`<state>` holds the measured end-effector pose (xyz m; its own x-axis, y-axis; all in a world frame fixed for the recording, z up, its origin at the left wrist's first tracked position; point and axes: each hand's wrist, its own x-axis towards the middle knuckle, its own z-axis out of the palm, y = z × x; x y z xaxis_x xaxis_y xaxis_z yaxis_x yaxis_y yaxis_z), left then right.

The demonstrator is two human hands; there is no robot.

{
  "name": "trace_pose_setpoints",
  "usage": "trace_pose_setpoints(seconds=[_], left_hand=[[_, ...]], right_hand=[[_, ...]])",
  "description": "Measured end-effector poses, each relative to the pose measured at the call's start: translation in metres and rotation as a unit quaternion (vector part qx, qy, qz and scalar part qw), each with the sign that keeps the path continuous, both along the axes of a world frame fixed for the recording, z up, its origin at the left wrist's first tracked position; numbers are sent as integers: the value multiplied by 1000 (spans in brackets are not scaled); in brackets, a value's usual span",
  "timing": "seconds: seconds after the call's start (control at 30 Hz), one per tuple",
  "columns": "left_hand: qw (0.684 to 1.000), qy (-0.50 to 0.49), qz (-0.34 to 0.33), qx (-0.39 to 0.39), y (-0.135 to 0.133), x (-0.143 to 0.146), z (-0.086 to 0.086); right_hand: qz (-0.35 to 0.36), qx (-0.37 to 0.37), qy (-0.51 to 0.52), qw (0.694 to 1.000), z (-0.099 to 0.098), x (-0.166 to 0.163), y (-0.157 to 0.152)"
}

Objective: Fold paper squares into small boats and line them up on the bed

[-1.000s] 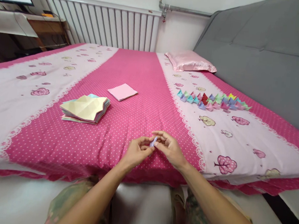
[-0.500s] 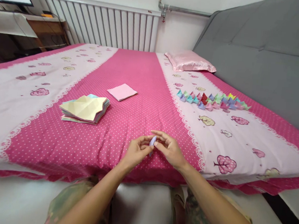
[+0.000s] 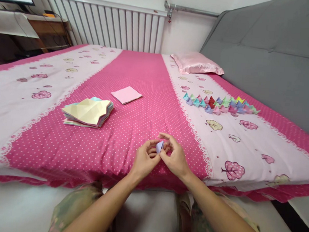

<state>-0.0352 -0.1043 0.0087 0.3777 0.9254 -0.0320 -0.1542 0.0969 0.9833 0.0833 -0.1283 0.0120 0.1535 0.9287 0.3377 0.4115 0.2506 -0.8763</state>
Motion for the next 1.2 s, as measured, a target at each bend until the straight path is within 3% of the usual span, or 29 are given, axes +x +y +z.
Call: trace_pose_setpoints(seconds=[0.2, 0.37, 0.47, 0.57, 0.7, 0.97, 1.2], left_hand=[[998, 0, -32, 48, 0, 0, -5], [998, -25, -8, 51, 2, 1, -13], [998, -66, 18, 18, 4, 1, -13], [997, -68, -7, -47, 3, -1, -7], [989, -58, -55, -124, 1, -6, 3], [970, -145, -32, -192, 10, -17, 11], [987, -96, -47, -124, 7, -17, 9]], right_hand=[[-10, -27, 39, 999, -7, -1, 2], [-15, 19, 6, 1000, -7, -6, 0], [-12, 57, -33, 998, -5, -5, -1], [-16, 72, -60, 996, -5, -3, -1], [1, 59, -67, 996, -3, -1, 0], [93, 24, -14, 995, 3, 9, 4], [60, 3, 10, 998, 2, 8, 5]])
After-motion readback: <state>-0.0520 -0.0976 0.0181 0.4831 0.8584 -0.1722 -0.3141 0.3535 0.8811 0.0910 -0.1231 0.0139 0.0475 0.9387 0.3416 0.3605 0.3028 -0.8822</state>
